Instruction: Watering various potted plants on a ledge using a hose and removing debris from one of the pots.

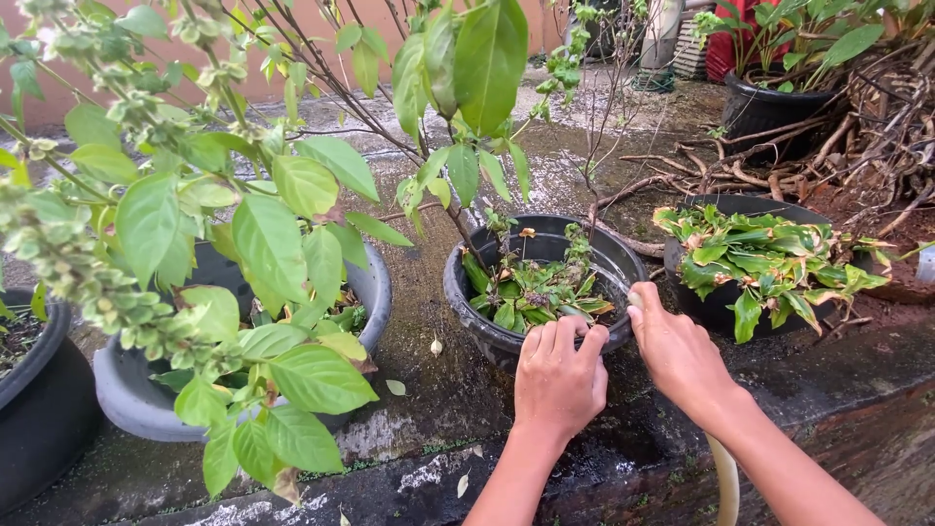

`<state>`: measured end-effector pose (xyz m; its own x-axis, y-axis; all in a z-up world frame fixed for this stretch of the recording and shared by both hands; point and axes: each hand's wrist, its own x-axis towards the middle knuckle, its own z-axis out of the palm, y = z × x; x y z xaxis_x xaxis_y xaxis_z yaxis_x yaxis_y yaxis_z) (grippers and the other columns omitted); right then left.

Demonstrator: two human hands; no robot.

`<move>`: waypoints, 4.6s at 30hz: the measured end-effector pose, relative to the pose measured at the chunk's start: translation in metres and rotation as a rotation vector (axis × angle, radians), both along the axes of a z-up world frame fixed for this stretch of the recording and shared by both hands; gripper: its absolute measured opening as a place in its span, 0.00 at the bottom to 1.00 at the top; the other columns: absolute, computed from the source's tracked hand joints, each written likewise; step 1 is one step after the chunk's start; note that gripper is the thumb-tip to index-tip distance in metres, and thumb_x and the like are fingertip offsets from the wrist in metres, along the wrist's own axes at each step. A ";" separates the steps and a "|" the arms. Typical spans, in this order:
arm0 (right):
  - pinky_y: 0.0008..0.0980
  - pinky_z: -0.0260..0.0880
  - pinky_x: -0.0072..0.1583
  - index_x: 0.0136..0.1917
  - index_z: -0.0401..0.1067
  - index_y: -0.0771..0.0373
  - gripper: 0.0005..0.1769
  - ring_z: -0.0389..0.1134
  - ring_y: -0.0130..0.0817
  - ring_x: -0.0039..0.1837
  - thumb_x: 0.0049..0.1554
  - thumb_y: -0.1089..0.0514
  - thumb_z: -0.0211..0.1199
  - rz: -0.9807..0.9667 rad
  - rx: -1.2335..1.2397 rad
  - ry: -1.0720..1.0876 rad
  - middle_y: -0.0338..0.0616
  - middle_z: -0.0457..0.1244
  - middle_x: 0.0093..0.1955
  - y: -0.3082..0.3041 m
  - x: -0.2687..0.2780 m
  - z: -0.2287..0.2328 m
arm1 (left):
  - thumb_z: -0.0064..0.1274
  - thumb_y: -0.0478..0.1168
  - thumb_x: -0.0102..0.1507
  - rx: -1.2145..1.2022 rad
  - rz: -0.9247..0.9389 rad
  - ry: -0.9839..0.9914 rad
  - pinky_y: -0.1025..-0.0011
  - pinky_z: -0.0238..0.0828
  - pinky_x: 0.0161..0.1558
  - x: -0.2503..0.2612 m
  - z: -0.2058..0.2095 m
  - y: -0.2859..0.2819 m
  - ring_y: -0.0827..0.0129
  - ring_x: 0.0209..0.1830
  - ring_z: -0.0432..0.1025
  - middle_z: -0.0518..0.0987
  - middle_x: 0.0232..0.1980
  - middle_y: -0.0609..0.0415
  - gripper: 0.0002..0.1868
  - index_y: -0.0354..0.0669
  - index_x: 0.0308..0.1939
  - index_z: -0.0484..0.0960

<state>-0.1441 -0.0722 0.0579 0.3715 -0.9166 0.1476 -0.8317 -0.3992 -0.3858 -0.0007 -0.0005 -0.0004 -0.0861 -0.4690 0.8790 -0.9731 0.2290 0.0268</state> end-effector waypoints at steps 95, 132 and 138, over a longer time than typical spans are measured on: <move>0.51 0.69 0.43 0.66 0.52 0.51 0.15 0.70 0.58 0.37 0.71 0.46 0.34 0.023 -0.011 0.039 0.56 0.69 0.42 -0.002 -0.002 0.001 | 0.53 0.34 0.58 0.022 -0.030 -0.011 0.60 0.66 0.45 0.002 -0.001 0.003 0.57 0.39 0.68 0.74 0.45 0.49 0.15 0.45 0.48 0.75; 0.36 0.44 0.28 0.85 0.31 0.28 0.48 0.44 0.35 0.25 0.63 0.58 0.51 -0.280 0.859 -1.065 0.55 0.53 0.34 0.175 -0.027 -0.031 | 0.39 0.35 0.70 0.777 -0.677 1.977 0.76 0.50 0.20 -0.086 -0.052 0.068 0.75 0.18 0.60 0.66 0.21 0.58 0.13 0.46 0.43 0.82; 0.37 0.59 0.39 0.78 0.60 0.46 0.27 0.56 0.35 0.33 0.66 0.52 0.53 -0.316 0.759 -1.152 0.45 0.57 0.35 0.163 -0.024 -0.026 | 0.25 0.69 0.66 0.984 -0.692 1.796 0.64 0.78 0.46 -0.081 0.000 0.142 0.70 0.43 0.73 0.75 0.50 0.57 0.36 0.63 0.73 0.63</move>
<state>-0.1676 0.0909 0.0317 0.1501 -0.9299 -0.3357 0.0776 0.3496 -0.9337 -0.0812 0.1416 -0.0007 0.0266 -0.9669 -0.2536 0.4359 -0.2171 0.8734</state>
